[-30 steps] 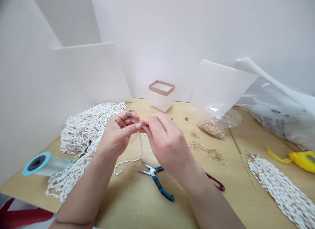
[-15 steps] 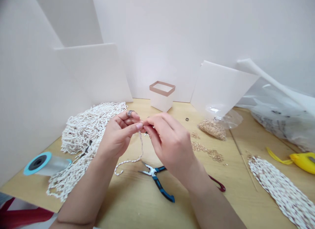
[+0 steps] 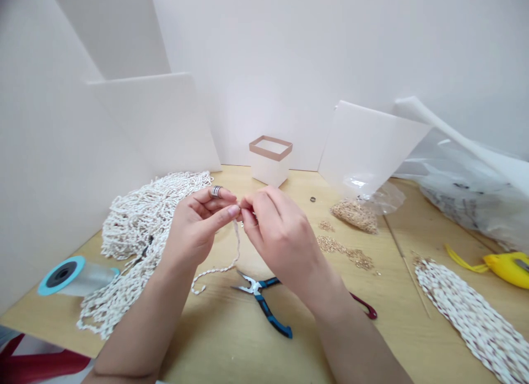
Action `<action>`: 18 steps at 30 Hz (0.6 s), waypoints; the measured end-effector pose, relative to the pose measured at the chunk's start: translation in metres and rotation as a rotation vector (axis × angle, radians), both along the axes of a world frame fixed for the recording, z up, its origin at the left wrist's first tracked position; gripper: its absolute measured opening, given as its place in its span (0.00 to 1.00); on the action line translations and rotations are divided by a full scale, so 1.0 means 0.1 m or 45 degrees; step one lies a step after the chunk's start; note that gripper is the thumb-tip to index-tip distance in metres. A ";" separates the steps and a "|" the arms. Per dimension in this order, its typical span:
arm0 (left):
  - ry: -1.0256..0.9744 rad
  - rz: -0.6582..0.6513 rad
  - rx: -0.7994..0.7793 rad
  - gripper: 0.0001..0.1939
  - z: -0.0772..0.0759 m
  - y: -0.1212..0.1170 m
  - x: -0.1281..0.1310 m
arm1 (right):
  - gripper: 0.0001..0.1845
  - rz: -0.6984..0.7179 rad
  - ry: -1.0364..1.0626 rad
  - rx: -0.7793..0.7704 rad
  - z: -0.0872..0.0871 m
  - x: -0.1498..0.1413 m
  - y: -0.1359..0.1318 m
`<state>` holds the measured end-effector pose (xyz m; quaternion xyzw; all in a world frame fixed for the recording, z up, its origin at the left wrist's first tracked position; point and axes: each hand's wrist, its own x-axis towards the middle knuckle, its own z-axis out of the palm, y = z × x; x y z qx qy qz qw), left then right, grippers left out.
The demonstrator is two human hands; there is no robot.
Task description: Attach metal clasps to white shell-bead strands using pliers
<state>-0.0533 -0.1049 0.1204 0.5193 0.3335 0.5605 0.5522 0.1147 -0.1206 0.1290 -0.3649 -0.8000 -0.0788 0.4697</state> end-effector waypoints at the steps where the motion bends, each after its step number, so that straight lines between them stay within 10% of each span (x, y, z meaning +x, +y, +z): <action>1: -0.005 -0.025 -0.015 0.13 0.00 0.01 0.00 | 0.05 0.022 0.019 -0.021 0.01 0.01 0.00; 18: -0.275 -0.132 -0.098 0.13 -0.01 0.05 0.02 | 0.03 0.100 0.165 -0.141 0.05 0.07 -0.02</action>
